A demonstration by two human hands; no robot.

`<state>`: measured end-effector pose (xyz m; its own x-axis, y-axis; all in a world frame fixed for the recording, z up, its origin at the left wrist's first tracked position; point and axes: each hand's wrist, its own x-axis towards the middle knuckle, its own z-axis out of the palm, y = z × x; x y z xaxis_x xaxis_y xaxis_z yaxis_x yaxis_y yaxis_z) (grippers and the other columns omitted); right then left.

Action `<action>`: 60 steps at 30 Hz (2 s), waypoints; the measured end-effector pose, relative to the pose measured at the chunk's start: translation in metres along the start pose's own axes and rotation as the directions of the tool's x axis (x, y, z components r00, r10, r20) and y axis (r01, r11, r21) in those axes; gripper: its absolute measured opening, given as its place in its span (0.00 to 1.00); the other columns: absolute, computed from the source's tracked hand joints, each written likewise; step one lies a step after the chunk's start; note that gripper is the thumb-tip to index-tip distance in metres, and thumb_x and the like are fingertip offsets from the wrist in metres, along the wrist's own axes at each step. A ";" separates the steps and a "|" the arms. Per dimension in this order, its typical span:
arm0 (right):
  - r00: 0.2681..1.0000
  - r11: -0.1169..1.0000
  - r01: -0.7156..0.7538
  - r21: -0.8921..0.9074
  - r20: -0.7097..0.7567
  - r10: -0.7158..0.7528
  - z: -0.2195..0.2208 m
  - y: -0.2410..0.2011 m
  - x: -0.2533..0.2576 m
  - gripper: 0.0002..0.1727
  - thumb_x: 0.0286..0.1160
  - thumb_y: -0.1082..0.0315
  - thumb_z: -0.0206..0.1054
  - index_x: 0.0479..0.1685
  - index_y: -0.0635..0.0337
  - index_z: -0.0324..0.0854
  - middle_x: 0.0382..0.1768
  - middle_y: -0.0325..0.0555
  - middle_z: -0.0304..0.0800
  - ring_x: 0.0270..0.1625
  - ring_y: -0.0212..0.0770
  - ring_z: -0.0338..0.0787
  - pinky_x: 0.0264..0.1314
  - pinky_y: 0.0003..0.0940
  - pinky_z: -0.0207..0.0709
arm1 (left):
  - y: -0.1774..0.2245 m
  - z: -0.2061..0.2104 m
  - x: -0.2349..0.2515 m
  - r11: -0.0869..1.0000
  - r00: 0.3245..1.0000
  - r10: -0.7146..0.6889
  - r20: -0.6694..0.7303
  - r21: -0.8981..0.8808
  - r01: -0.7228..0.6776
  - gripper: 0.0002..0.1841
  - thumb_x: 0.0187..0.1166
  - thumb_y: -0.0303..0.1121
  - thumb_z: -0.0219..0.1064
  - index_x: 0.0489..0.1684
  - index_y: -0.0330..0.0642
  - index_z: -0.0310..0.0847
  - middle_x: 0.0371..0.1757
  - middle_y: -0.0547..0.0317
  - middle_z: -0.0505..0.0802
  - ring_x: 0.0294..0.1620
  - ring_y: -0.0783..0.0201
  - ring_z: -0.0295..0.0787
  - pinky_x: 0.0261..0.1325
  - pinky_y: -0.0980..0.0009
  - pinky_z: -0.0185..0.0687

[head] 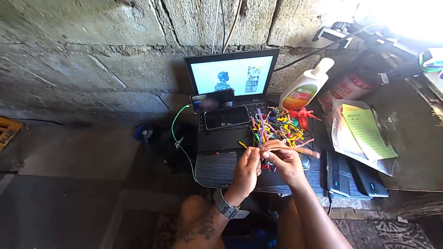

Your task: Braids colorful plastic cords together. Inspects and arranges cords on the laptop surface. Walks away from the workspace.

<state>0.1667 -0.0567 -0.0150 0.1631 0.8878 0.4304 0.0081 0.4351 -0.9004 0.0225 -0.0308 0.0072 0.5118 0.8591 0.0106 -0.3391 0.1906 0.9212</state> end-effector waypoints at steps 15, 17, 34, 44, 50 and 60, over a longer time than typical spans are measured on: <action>0.974 0.943 -0.184 0.276 -0.080 0.214 0.006 -0.016 0.000 0.06 0.74 0.72 0.72 0.44 0.58 0.93 0.38 0.37 0.96 0.38 0.26 0.91 0.47 0.23 0.87 | -0.006 -0.005 -0.003 1.000 0.989 -0.009 0.149 0.000 0.009 0.10 0.90 0.32 0.45 0.43 0.49 0.73 0.21 0.81 0.72 0.18 0.85 0.64 0.25 0.85 0.64; 0.958 0.939 -0.212 0.270 -0.135 0.255 0.011 -0.020 -0.002 0.07 0.72 0.74 0.71 0.44 0.60 0.93 0.37 0.38 0.96 0.37 0.27 0.91 0.47 0.24 0.87 | -0.011 -0.009 -0.002 0.939 0.981 0.156 0.118 0.291 -0.184 0.11 0.90 0.32 0.49 0.44 0.40 0.77 0.26 0.74 0.76 0.23 0.84 0.68 0.30 0.85 0.67; 0.980 0.775 0.180 -0.605 0.046 -0.192 0.004 -0.008 -0.002 0.24 0.86 0.64 0.59 0.76 0.67 0.74 0.45 0.41 0.94 0.48 0.29 0.88 0.60 0.27 0.80 | 0.003 -0.016 0.001 0.983 0.988 -0.100 0.119 0.168 0.079 0.14 0.88 0.32 0.44 0.34 0.48 0.73 0.20 0.79 0.67 0.16 0.84 0.56 0.21 0.86 0.53; 0.980 0.718 0.103 -0.689 -0.052 -0.190 0.009 -0.013 -0.004 0.20 0.78 0.61 0.63 0.64 0.63 0.82 0.32 0.33 0.87 0.36 0.26 0.79 0.56 0.39 0.68 | 0.001 -0.007 -0.007 0.723 0.971 0.226 0.079 0.654 -0.222 0.11 0.84 0.30 0.56 0.34 0.34 0.81 0.21 0.61 0.79 0.21 0.71 0.73 0.27 0.74 0.72; 0.959 0.859 0.164 -0.485 -0.125 -0.253 0.007 -0.011 -0.004 0.18 0.80 0.66 0.67 0.63 0.66 0.77 0.44 0.36 0.86 0.42 0.19 0.82 0.47 0.14 0.76 | 0.011 -0.009 -0.003 0.862 0.992 0.119 -0.034 0.500 -0.087 0.15 0.90 0.32 0.49 0.44 0.32 0.81 0.26 0.67 0.77 0.25 0.79 0.70 0.32 0.80 0.69; 0.914 0.890 -0.405 0.209 0.080 0.397 0.001 -0.007 -0.004 0.16 0.87 0.63 0.55 0.56 0.55 0.89 0.45 0.33 0.96 0.43 0.24 0.92 0.50 0.23 0.87 | 0.003 -0.016 0.003 0.989 0.961 -0.081 0.265 -0.095 0.109 0.16 0.90 0.34 0.41 0.38 0.48 0.76 0.24 0.77 0.78 0.25 0.81 0.73 0.34 0.83 0.71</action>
<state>0.1646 -0.0628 -0.0099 0.0732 0.9965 0.0414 -0.2646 0.0595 -0.9625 0.0104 -0.0197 0.0034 0.7282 0.6843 0.0390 -0.3549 0.3278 0.8755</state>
